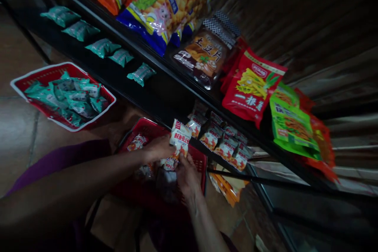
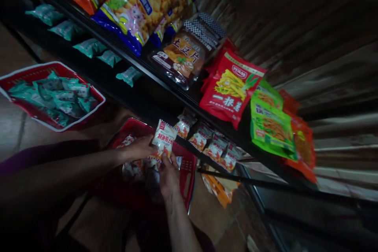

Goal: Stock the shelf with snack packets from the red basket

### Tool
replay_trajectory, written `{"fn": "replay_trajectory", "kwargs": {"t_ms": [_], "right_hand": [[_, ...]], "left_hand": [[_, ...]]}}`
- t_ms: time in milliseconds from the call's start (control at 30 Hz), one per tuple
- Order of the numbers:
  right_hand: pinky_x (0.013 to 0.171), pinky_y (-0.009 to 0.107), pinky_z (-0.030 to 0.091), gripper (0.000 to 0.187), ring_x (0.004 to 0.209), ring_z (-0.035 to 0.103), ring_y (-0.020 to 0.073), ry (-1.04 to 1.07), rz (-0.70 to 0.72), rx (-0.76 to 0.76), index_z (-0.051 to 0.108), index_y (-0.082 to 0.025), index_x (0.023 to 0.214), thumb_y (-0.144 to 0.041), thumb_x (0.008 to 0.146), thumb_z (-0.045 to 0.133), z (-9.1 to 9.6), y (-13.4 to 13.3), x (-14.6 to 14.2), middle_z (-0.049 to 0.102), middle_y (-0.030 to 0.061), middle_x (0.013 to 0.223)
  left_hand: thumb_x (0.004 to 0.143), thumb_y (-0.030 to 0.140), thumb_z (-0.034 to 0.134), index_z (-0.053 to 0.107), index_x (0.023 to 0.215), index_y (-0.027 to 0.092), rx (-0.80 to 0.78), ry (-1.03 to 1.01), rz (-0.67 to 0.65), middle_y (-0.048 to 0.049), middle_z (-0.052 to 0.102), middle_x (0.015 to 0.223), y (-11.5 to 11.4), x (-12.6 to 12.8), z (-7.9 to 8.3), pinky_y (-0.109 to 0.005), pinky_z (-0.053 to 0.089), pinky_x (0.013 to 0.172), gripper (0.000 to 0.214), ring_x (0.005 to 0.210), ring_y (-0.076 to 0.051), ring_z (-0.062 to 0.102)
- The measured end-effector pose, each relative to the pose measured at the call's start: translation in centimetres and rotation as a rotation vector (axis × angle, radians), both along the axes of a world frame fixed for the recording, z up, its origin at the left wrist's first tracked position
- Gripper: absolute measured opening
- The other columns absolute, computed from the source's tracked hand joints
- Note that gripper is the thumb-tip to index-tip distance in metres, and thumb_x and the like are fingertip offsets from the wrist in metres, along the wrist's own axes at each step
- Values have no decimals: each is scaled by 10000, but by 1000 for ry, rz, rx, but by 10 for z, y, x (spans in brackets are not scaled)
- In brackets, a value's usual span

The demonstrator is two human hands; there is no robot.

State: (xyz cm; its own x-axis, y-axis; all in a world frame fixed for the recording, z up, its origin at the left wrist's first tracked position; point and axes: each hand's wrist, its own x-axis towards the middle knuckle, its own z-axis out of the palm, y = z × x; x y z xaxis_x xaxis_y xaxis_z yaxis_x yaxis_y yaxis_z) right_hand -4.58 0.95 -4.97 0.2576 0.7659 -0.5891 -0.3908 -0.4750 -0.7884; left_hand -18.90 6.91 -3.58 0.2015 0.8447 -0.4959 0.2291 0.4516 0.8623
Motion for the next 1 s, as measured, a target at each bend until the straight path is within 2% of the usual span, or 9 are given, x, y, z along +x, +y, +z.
{"fn": "replay_trajectory", "kwargs": {"t_ms": [100, 200, 400, 500, 600, 767, 833, 933, 1000], "right_hand": [[576, 199, 449, 354, 701, 606, 98, 64, -6, -18, 649, -256, 892, -259, 578, 813, 4, -5, 6, 692, -35, 877], [569, 181, 435, 387, 696, 603, 89, 70, 31, 6, 648, -243, 946, -290, 598, 809, 7, -9, 15, 691, -26, 881], [546, 176, 426, 402, 645, 586, 82, 41, 39, 69, 646, -226, 961, -320, 603, 802, 10, -18, 27, 694, -19, 870], [551, 170, 434, 400, 651, 591, 80, 52, 37, 70, 659, -219, 950, -312, 592, 809, 14, -21, 29, 699, -13, 874], [552, 159, 445, 414, 639, 591, 69, 87, 17, 57, 669, -220, 937, -293, 562, 827, 18, -20, 27, 702, -22, 843], [594, 159, 491, 420, 691, 616, 78, 116, 20, 69, 677, -233, 908, -236, 519, 838, 14, -3, 13, 706, -27, 855], [596, 156, 503, 396, 691, 617, 75, 93, 18, 77, 677, -245, 899, -204, 533, 822, 9, 8, 9, 703, -36, 855], [579, 149, 512, 363, 681, 613, 70, 20, -14, 132, 671, -253, 901, -167, 569, 791, 1, 31, 10, 696, -39, 863], [565, 143, 513, 310, 663, 607, 67, -38, -60, 174, 658, -246, 860, -145, 587, 766, -2, 51, 15, 683, -45, 821]], "left_hand": [[646, 268, 664, 595, 882, 165, -67, -306, 43, -86, 670, 876, -8, 7, -5, -365, 461, 764, 266, 851, -263, 618], [678, 319, 673, 563, 1038, 162, -118, -477, 68, -92, 668, 976, -12, 15, -10, -363, 482, 750, 407, 835, -231, 634], [635, 353, 737, 573, 1035, 131, -142, -538, 41, -97, 687, 929, -13, 29, -10, -374, 490, 773, 486, 819, -236, 653], [627, 329, 743, 558, 1026, 126, -175, -522, 90, -93, 690, 894, -16, 33, -6, -377, 497, 750, 484, 789, -236, 656], [642, 320, 735, 555, 1016, 123, -140, -526, 139, -103, 685, 935, -21, 32, 0, -371, 500, 756, 460, 807, -233, 653], [724, 306, 675, 570, 1030, 132, -51, -401, 179, -113, 679, 1010, -12, 20, 6, -351, 491, 795, 367, 896, -234, 644], [780, 275, 605, 556, 1059, 122, -65, -269, 201, -134, 666, 1060, 2, 16, 5, -338, 489, 793, 322, 910, -231, 642], [764, 284, 614, 571, 1059, 119, 27, 64, 123, -154, 638, 1134, 31, 16, 5, -322, 456, 857, 340, 1019, -250, 605], [772, 305, 599, 557, 1116, 137, 74, 86, 72, -130, 641, 1144, 51, 20, 5, -302, 449, 865, 385, 1027, -236, 605]]}}
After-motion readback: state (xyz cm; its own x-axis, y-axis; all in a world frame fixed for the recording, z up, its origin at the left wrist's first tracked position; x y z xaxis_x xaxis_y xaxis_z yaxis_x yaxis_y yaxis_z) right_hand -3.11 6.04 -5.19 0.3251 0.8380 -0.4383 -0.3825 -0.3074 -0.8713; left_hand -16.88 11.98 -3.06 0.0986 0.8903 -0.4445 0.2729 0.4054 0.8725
